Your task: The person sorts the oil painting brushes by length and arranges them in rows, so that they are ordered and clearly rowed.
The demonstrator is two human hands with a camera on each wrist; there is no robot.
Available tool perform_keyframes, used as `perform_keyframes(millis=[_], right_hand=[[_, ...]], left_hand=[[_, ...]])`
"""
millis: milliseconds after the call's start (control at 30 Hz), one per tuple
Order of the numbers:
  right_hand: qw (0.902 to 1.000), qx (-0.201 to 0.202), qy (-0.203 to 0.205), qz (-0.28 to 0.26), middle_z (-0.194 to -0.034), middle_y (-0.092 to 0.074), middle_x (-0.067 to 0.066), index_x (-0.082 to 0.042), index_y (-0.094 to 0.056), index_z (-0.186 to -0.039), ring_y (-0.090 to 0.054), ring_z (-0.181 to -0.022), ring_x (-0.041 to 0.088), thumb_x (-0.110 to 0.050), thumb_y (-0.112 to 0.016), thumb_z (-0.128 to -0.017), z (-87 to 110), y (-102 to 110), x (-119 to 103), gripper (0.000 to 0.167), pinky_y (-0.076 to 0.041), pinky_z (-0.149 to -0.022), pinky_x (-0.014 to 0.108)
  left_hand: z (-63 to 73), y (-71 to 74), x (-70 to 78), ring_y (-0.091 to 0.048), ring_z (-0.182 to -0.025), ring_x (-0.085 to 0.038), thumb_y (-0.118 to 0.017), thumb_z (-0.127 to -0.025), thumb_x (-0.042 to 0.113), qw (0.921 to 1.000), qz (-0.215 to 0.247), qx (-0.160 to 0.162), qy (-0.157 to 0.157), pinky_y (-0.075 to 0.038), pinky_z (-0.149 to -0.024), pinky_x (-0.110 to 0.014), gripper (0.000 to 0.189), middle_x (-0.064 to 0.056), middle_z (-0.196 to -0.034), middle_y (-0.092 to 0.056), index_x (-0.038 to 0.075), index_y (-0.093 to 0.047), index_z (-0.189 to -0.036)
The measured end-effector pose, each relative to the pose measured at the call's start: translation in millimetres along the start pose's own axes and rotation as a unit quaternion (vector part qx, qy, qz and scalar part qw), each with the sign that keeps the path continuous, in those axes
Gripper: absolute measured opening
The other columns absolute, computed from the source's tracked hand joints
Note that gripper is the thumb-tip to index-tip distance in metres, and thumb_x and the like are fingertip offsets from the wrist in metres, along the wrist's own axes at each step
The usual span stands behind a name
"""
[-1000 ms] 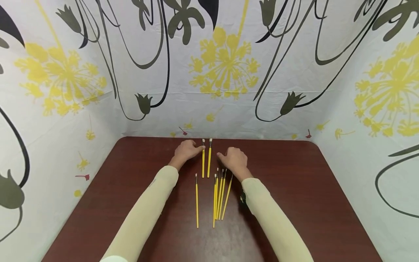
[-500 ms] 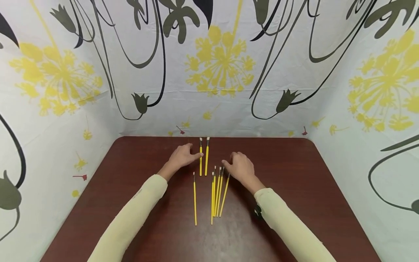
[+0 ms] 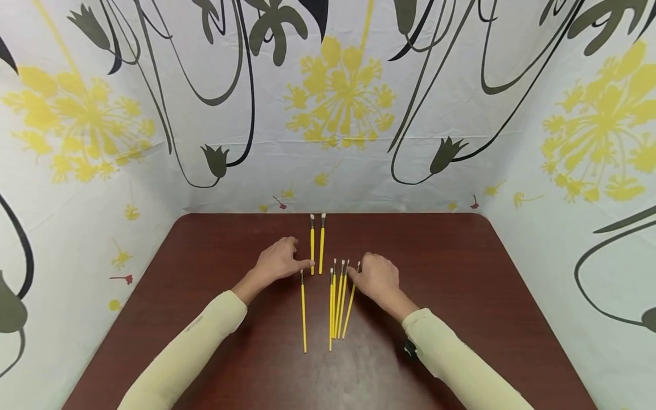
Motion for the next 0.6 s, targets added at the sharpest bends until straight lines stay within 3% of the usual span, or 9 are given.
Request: perform_keyframes(millis=[100, 167, 233, 433, 600], right_hand=[[0.9999, -0.006, -0.004, 0.013, -0.051, -0.019, -0.010, -0.023, -0.034, -0.052, -0.016, -0.050, 0.009, -0.049, -0.072, -0.097, 7.3, -1, 1, 0.065, -0.013, -0.045, 0.029], [0.9997, -0.010, -0.007, 0.022, -0.051, -0.021, -0.010, -0.022, -0.035, -0.052, -0.018, -0.049, 0.010, -0.050, -0.072, -0.096, 10.5, -2, 0, 0.065, -0.015, -0.045, 0.029], [0.9994, -0.012, -0.013, 0.030, -0.051, -0.022, -0.009, -0.022, -0.036, -0.052, -0.021, -0.047, 0.010, -0.052, -0.072, -0.096, 13.2, -3, 1, 0.065, -0.017, -0.044, 0.030], [0.9986, -0.023, -0.033, 0.034, -0.048, -0.024, -0.009, -0.021, -0.037, -0.049, -0.022, -0.046, 0.011, -0.055, -0.072, -0.095, 18.3, -9, 6, 0.067, -0.017, -0.044, 0.030], [0.9984, -0.038, -0.040, 0.013, -0.048, -0.024, -0.010, -0.022, -0.039, -0.049, -0.020, -0.047, 0.010, -0.054, -0.072, -0.095, 18.8, -15, 9, 0.065, -0.014, -0.045, 0.029]], left_hand=[[7.5, -0.6, 2.5, -0.049, -0.060, -0.015, -0.077, -0.089, 0.063, 0.9999, -0.009, -0.005, -0.001, -0.038, -0.051, -0.032, 0.058, -0.002, -0.077, -0.059, 0.005, -0.069, -0.091], [12.8, -0.5, 2.5, -0.038, -0.049, -0.014, -0.076, -0.090, 0.063, 0.9997, -0.017, -0.015, 0.000, -0.028, -0.046, -0.030, 0.059, 0.003, -0.057, -0.045, 0.012, -0.059, -0.065], [18.6, 0.4, 3.4, -0.034, -0.044, -0.013, -0.074, -0.090, 0.065, 0.9994, -0.025, -0.023, 0.000, -0.024, -0.044, -0.030, 0.066, 0.006, -0.048, -0.036, 0.017, -0.050, -0.051], [30.0, -1.0, 3.7, -0.040, -0.046, -0.014, -0.073, -0.089, 0.067, 0.9989, -0.038, -0.028, -0.004, -0.027, -0.045, -0.030, 0.066, 0.007, -0.048, -0.038, 0.020, -0.050, -0.050], [34.3, -8.2, 2.3, -0.035, -0.045, -0.013, -0.074, -0.089, 0.066, 0.9988, -0.029, -0.039, 0.003, -0.024, -0.045, -0.029, 0.066, 0.007, -0.047, -0.035, 0.019, -0.050, -0.050]])
Point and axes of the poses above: each hand's wrist, its own z-axis away from the middle knuckle, its own y-axis out of the back of the hand, x = y × z, the point moved 5 cm from there along -z, towards the middle knuckle
